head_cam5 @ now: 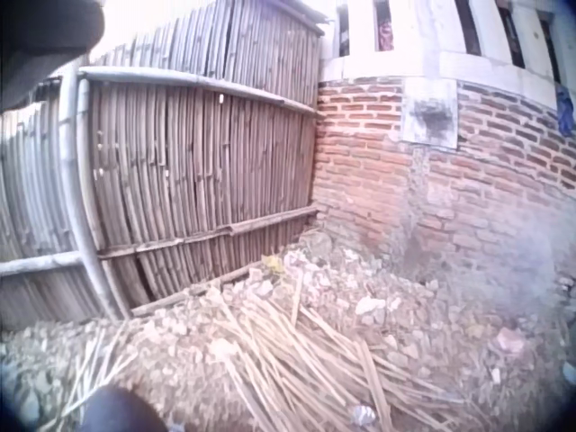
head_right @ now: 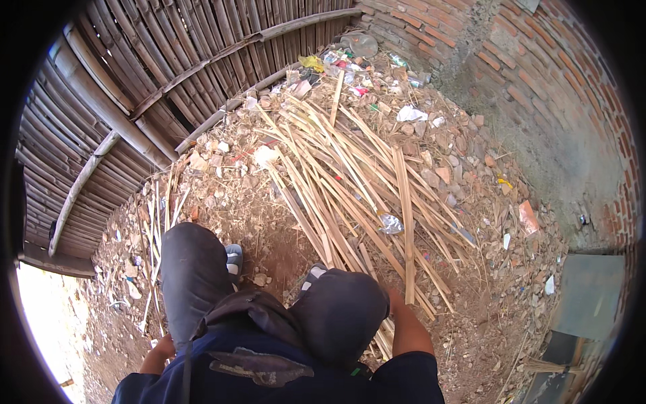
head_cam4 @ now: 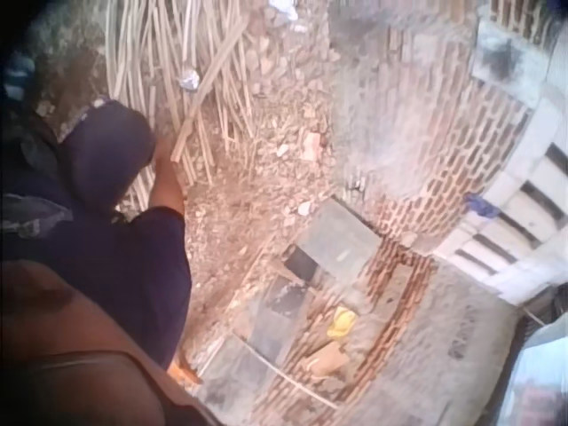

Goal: The person uses a machete to shave thin layers from a strip of bamboo while holding it in their hand. They repeat this action on multiple pieces, periodically setting some down and picking up new ones from a pile on the ground.

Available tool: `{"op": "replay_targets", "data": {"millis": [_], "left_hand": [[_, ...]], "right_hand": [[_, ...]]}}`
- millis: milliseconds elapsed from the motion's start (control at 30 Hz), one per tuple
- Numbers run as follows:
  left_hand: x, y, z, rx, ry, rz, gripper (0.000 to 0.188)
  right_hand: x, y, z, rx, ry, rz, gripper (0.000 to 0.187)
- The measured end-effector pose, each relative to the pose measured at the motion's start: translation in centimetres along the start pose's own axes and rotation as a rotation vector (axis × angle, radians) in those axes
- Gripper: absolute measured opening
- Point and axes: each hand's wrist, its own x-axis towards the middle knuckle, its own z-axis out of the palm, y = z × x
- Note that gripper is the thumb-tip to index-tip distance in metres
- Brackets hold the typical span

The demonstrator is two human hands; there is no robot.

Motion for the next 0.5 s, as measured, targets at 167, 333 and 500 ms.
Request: {"op": "replay_targets", "data": {"millis": [167, 333, 500], "left_hand": [[2.5, 0.0, 0.4, 0.001, 0.015, 0.026, 0.044], [4.0, 1.5, 0.9, -0.312, 0.112, 0.007, 0.041], [3.3, 7.7, -2.1, -0.568, 0.213, 0.075, 0.026]], "right_hand": [[-2.6, -2.9, -5.7, -0.018, 0.029, 0.019, 0.045], [-7.6, -9.8, -14.1, -0.146, 0.14, 0.137, 0.04], [-13.3, -14.7, -20.7, -0.148, 0.25, 0.08, 0.043]]}}
